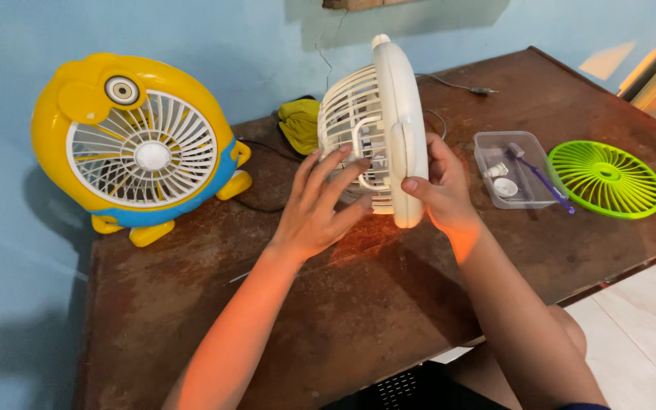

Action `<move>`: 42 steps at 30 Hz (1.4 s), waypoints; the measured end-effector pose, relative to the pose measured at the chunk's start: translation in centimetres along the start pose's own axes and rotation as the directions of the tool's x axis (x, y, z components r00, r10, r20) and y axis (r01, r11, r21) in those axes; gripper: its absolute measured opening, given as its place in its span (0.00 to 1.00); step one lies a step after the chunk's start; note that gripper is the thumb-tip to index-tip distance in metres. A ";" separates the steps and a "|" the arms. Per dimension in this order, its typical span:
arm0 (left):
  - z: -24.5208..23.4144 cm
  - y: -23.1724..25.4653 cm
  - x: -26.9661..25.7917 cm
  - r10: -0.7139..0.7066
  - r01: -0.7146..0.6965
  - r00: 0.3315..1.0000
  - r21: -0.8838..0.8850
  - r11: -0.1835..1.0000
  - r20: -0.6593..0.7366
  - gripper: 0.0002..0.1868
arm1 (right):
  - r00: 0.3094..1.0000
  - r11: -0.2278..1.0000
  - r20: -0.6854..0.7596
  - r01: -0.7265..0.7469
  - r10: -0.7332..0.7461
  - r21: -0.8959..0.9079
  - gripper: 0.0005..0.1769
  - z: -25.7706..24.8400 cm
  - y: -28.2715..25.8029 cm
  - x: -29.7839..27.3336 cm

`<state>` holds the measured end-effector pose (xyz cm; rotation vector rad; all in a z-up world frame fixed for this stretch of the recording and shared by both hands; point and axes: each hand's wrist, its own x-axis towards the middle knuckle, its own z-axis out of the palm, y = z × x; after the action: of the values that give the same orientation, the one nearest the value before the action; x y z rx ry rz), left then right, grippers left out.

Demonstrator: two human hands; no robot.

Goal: The person uses a screwdriver to remove screws from the back of a white electric fan. They separate the rear grille from the front housing, exposing the fan blades, and place the removed screws into a small plastic container.

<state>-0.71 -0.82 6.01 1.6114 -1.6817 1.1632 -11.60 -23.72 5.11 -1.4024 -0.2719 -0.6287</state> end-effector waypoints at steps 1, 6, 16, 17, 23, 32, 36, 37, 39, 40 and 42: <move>0.0 0.1 0.1 0.004 -0.004 1.000 0.011 1.000 0.003 0.11 | 0.999 0.999 0.000 -0.035 0.035 -0.011 0.42 -0.2 -0.4 -0.1; 0.3 1.4 -0.2 0.032 -0.035 0.999 0.062 0.997 0.036 0.15 | 0.994 0.993 0.015 -0.105 0.104 0.049 0.47 -0.1 -1.7 -1.0; 0.7 1.1 -1.0 0.036 -0.038 0.999 0.194 0.980 0.012 0.22 | 0.998 0.974 0.054 -0.005 0.018 -0.227 0.42 0.9 -0.1 -0.5; 0.7 0.9 -1.3 0.034 -0.035 0.999 0.198 0.979 0.008 0.22 | 0.998 0.978 0.059 -0.010 0.022 -0.206 0.42 0.9 0.1 -0.6; 0.9 0.9 -2.1 0.013 -0.007 0.999 0.182 0.983 -0.033 0.19 | 0.996 0.981 0.083 -0.020 0.037 -0.194 0.44 1.0 0.6 -0.5; 0.8 1.0 -1.7 -0.048 0.049 0.999 0.189 0.981 -0.013 0.21 | 0.996 0.976 0.092 0.000 0.021 -0.219 0.43 0.7 0.7 0.3; 0.7 1.2 -2.0 -0.088 0.087 0.996 0.207 0.974 -0.004 0.23 | 0.991 0.985 0.136 0.011 0.013 -0.175 0.36 0.7 1.0 1.8; 0.7 1.1 -2.2 -0.097 0.095 0.995 0.205 0.974 -0.002 0.22 | 0.991 0.985 0.120 -0.034 0.054 -0.169 0.32 0.8 1.1 2.1; 1.0 0.9 -2.5 -0.113 0.111 0.994 0.198 0.974 0.001 0.21 | 0.987 0.980 0.088 -0.122 0.137 -0.158 0.24 1.2 1.2 2.6; 1.3 0.7 -2.6 -0.123 0.120 0.992 0.195 0.973 -0.001 0.21 | 0.986 0.974 0.090 -0.118 0.137 -0.195 0.22 1.4 1.1 2.8; 1.7 0.5 -3.0 -0.146 0.143 0.989 0.186 0.972 -0.001 0.21 | 0.985 0.957 0.091 -0.115 0.144 -0.268 0.18 1.8 1.1 2.8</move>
<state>-0.43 -0.81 2.52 1.8251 -1.4713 1.2694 -8.41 -22.68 6.01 -1.6985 -0.1860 -0.4921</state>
